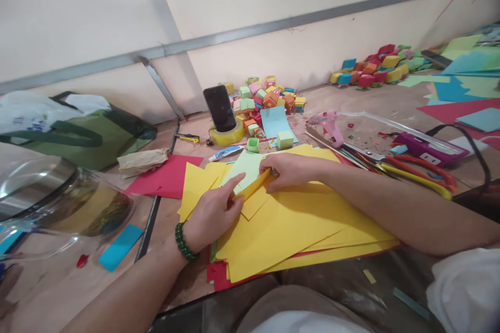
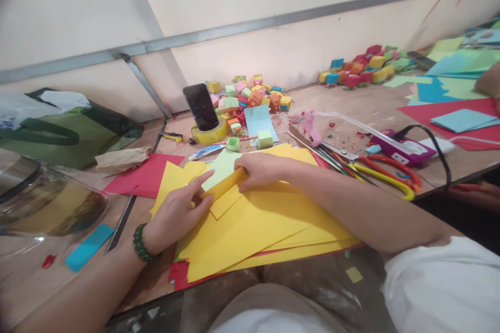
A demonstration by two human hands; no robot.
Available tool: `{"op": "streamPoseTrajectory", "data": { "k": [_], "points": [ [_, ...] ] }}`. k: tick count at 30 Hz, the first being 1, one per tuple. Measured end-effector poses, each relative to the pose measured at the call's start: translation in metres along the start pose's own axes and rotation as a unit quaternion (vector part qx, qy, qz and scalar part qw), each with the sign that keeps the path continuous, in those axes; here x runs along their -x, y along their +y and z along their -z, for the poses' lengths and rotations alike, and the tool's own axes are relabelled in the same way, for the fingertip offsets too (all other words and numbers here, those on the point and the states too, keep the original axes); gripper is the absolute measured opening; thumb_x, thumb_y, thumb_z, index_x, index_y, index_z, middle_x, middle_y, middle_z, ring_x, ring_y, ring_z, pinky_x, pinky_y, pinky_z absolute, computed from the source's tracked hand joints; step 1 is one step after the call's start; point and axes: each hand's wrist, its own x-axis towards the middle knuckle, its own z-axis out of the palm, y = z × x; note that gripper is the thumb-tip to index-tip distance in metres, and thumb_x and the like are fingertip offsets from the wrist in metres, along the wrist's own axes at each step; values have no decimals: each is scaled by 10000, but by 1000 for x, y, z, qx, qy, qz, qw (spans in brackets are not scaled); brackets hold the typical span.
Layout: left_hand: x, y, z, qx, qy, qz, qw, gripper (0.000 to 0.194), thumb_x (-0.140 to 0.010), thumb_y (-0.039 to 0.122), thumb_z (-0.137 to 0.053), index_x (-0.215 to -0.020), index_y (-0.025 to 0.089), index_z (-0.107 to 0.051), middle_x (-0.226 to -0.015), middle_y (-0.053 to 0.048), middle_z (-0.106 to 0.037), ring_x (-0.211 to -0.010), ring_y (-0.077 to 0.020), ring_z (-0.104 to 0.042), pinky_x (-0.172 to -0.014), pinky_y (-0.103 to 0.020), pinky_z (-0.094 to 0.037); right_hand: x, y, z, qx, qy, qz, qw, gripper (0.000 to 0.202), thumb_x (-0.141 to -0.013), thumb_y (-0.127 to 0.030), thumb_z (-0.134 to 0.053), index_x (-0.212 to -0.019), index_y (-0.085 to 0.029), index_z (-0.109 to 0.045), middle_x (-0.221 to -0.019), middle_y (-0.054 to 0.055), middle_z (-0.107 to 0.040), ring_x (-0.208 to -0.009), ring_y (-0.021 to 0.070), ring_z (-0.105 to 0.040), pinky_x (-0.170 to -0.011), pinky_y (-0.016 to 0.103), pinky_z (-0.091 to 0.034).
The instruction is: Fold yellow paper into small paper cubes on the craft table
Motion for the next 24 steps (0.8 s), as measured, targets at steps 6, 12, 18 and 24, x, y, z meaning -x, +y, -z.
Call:
{"op": "streamPoseTrajectory", "data": {
  "k": [6,12,18,24],
  "points": [
    [11,11,-1,-152,12,-148,977,343,-884,130,-463,-1146,271,-634,-1022,-100,-583,-931,-248,-541,-841,-433,-462,1,-1,-1,-21,-5,-29,999,656,-685,-346,-717,-1281,-170,-507,-1093,95,-645,-904,227,-617,-707,264,-443],
    [11,18,-1,-164,-14,-207,964,315,-903,93,-421,-1030,218,-680,-1169,-127,-581,-1050,-266,-508,-914,-480,-443,5,-8,-7,-15,17,-55,998,976,-637,-492,-714,-1460,-179,-294,-1315,151,-551,-1161,322,-548,-884,353,-452],
    [9,11,4,-109,-53,-218,968,320,-896,115,-444,-1051,236,-697,-1222,-125,-582,-1095,-268,-534,-934,-483,-480,3,1,-5,-6,6,-66,998,978,-622,-440,-748,-1455,-183,-305,-1242,130,-598,-1058,286,-607,-858,328,-460],
    [11,10,15,-67,-129,-179,973,357,-892,144,-444,-1130,251,-688,-1303,-165,-545,-1183,-316,-526,-947,-488,-489,2,12,3,-4,-29,-56,998,848,-665,-336,-731,-1413,-171,-367,-1081,97,-624,-912,240,-621,-723,282,-463]
  ]
}}
